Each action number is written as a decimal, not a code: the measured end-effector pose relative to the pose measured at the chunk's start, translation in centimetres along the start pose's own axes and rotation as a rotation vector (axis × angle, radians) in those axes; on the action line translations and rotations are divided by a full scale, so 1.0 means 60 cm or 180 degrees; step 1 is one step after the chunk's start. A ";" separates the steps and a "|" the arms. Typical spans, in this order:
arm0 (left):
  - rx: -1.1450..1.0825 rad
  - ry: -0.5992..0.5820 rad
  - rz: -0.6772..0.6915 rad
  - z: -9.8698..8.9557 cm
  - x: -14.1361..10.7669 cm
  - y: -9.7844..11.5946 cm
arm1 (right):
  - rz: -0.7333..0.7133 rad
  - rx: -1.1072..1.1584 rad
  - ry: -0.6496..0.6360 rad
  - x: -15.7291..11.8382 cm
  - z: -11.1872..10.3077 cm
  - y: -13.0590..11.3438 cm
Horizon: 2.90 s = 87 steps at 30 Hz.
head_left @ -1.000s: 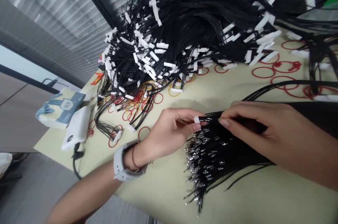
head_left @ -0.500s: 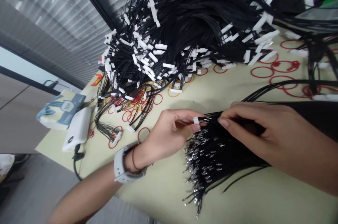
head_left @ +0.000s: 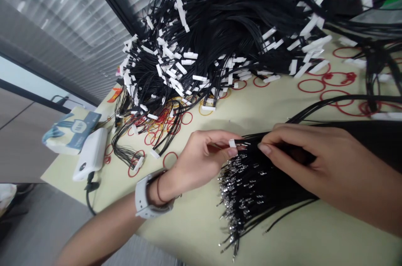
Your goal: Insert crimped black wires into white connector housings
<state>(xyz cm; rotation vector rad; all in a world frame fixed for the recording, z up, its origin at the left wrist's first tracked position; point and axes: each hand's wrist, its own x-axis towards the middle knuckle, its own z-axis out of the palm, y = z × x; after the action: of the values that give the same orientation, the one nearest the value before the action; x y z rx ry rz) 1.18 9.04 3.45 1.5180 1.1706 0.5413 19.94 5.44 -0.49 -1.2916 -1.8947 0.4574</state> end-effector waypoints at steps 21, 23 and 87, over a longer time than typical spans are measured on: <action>0.0187 0.0001 0.0146 -0.003 -0.001 0.000 | -0.0073 -0.0014 -0.0004 0.000 0.001 0.002; 0.0225 -0.0007 0.0217 -0.002 -0.002 0.000 | -0.0125 -0.0063 0.0066 0.001 0.002 0.002; -0.0279 -0.0148 0.0290 0.010 -0.001 -0.007 | -0.0939 -0.0865 0.1050 -0.015 -0.003 -0.014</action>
<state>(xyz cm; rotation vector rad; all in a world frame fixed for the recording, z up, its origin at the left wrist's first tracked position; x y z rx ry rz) 1.45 8.67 2.88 1.5060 1.0330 0.6076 19.74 4.26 -0.20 -1.1444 -1.8615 -0.1629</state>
